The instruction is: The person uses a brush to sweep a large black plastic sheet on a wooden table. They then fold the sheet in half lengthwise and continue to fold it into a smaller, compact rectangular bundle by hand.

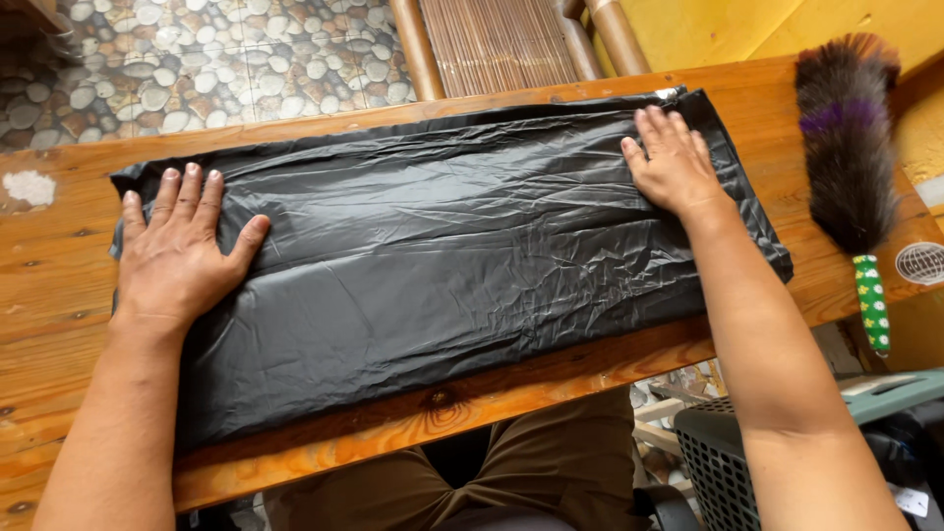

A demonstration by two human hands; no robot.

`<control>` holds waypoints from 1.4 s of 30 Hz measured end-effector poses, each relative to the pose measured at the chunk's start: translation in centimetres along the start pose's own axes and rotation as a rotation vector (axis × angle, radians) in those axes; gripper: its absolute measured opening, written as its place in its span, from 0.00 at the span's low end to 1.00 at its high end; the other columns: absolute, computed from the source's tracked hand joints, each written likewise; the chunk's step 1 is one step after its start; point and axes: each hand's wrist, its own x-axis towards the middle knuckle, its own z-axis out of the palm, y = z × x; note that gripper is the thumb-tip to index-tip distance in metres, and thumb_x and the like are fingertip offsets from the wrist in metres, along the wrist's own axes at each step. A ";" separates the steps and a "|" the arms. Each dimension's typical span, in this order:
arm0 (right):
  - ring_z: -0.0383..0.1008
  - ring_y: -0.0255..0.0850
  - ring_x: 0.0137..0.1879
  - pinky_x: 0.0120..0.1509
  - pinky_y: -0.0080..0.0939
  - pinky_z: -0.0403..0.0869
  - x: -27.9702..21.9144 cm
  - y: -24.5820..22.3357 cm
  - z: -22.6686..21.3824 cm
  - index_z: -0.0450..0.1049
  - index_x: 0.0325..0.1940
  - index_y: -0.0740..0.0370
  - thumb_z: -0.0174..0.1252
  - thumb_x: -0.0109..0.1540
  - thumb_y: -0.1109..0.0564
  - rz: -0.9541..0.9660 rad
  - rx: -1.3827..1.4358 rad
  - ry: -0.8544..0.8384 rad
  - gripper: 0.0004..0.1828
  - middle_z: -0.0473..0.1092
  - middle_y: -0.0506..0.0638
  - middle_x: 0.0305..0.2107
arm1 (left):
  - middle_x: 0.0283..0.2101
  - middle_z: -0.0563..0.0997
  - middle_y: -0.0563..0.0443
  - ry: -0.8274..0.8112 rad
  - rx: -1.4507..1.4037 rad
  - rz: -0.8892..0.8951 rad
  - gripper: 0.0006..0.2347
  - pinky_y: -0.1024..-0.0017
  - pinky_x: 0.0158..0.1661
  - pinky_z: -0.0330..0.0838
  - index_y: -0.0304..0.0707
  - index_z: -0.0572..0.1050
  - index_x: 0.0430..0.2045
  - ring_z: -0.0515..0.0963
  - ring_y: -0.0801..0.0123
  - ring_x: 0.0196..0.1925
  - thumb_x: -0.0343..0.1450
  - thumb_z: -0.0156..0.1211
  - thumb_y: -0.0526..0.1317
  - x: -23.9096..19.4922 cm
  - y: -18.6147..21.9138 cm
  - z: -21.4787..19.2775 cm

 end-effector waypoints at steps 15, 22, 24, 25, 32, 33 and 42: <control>0.26 0.42 0.84 0.82 0.51 0.25 -1.5 -12.1 1.1 0.37 0.82 0.43 0.20 0.68 0.31 -0.365 -0.184 -0.257 0.39 0.31 0.43 0.80 | 0.79 0.55 0.39 0.129 -0.006 0.083 0.41 0.45 0.73 0.30 0.36 0.58 0.74 0.48 0.51 0.81 0.75 0.28 0.71 -0.2 -0.7 1.2; 0.26 0.45 0.84 0.82 0.58 0.26 0.8 4.7 -0.1 0.37 0.83 0.45 0.18 0.68 0.30 -0.008 -0.198 0.024 0.41 0.34 0.45 0.80 | 0.80 0.53 0.40 0.093 -0.013 0.071 0.41 0.45 0.72 0.29 0.36 0.56 0.75 0.45 0.53 0.81 0.75 0.27 0.71 -0.1 -0.3 0.8; 0.27 0.45 0.84 0.81 0.61 0.24 1.4 6.7 0.3 0.40 0.83 0.43 0.19 0.69 0.29 -0.011 -0.188 0.069 0.40 0.37 0.42 0.80 | 0.80 0.51 0.41 0.067 -0.012 0.057 0.41 0.46 0.72 0.28 0.38 0.54 0.75 0.44 0.54 0.81 0.74 0.27 0.72 -0.3 -0.2 0.5; 0.29 0.45 0.84 0.82 0.61 0.28 1.6 6.8 0.6 0.43 0.82 0.44 0.23 0.70 0.33 -0.024 -0.089 0.114 0.38 0.38 0.44 0.80 | 0.80 0.52 0.40 0.076 -0.021 0.059 0.41 0.46 0.72 0.29 0.37 0.55 0.75 0.45 0.53 0.81 0.74 0.28 0.71 -0.5 -0.3 0.4; 0.37 0.50 0.83 0.82 0.56 0.35 2.1 11.0 0.3 0.45 0.82 0.49 0.28 0.72 0.38 0.099 0.073 0.232 0.35 0.45 0.51 0.78 | 0.79 0.53 0.38 0.094 -0.052 0.086 0.42 0.49 0.72 0.31 0.32 0.56 0.75 0.46 0.54 0.81 0.75 0.28 0.71 0.0 -0.7 0.5; 0.37 0.50 0.83 0.82 0.56 0.35 1.8 11.2 0.3 0.45 0.82 0.49 0.28 0.72 0.38 0.100 0.073 0.232 0.35 0.45 0.51 0.78 | 0.79 0.53 0.38 0.093 -0.053 0.087 0.42 0.49 0.72 0.31 0.32 0.56 0.75 0.46 0.54 0.81 0.75 0.28 0.71 0.2 -1.7 1.2; 0.41 0.58 0.81 0.80 0.66 0.39 -0.3 10.2 -1.0 0.47 0.82 0.60 0.38 0.75 0.50 -0.013 -0.232 0.440 0.31 0.46 0.64 0.77 | 0.76 0.64 0.14 0.661 0.173 0.321 0.26 0.52 0.73 0.63 0.03 0.79 0.68 0.71 0.28 0.74 0.78 0.67 0.36 -2.4 -6.7 0.6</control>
